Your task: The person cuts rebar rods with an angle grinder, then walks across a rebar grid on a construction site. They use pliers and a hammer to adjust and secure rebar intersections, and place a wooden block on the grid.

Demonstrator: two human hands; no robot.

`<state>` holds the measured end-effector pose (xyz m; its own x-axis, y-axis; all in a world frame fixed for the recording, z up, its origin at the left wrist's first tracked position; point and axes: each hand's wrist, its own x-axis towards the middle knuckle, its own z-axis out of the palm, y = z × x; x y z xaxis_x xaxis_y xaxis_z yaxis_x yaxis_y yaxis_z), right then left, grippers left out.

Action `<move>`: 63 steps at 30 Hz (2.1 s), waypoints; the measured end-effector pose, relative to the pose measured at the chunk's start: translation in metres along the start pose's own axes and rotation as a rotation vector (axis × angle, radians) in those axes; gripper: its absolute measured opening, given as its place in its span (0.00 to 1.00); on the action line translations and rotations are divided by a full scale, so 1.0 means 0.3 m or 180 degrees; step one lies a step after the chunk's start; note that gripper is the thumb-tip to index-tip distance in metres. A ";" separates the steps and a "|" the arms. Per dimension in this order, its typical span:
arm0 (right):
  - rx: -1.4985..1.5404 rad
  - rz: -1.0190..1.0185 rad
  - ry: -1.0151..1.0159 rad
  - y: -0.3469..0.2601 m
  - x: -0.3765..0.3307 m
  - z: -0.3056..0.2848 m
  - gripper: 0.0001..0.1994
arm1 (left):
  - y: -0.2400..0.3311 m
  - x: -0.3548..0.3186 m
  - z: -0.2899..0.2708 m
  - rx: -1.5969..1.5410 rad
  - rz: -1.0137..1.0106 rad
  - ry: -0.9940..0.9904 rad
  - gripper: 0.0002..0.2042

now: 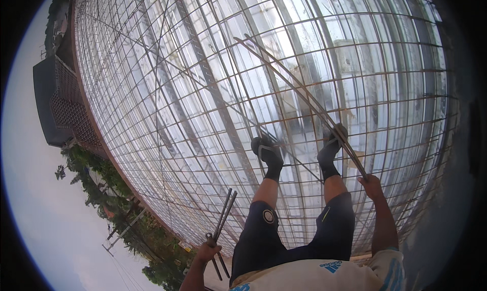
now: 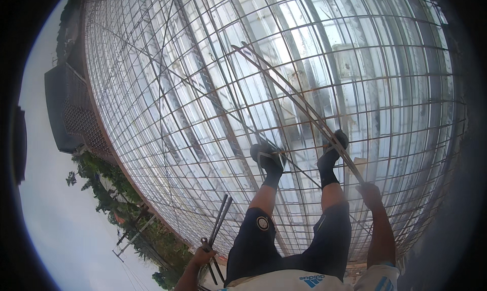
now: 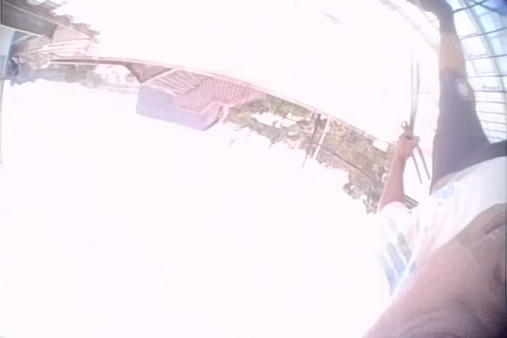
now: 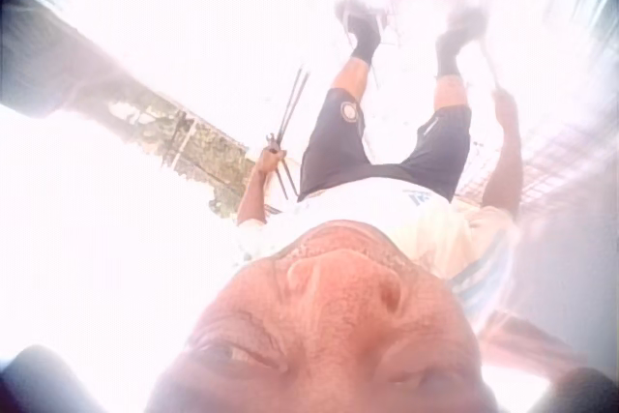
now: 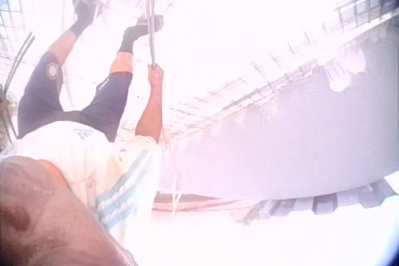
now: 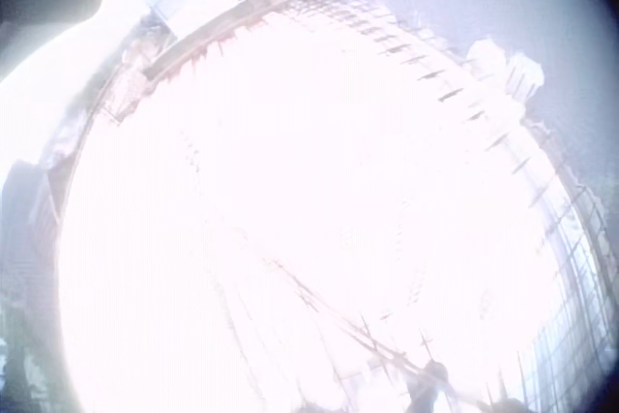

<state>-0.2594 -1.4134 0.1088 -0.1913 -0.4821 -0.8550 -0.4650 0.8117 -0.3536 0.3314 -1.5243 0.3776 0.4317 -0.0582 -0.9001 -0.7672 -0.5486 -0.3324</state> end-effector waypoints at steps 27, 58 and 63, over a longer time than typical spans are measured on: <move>-0.0536 -0.1387 0.0230 -0.575 -0.712 -0.233 0.23 | -0.642 0.156 0.400 -0.1568 0.1920 0.0579 0.17; -0.1736 -0.1410 0.0276 -2.514 -0.164 0.567 0.14 | -0.805 0.658 -0.828 -0.2398 0.2139 0.0725 0.17; -0.1917 -0.1740 -0.0130 -2.935 -0.056 0.616 0.12 | -0.756 0.649 -1.152 -0.3776 0.1086 0.0205 0.18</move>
<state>0.3131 -2.0589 0.3644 0.2237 -0.7370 -0.6378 -0.8709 0.1427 -0.4703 0.7535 -1.6994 0.3749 0.3422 -0.3692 -0.8640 0.0449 -0.9121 0.4076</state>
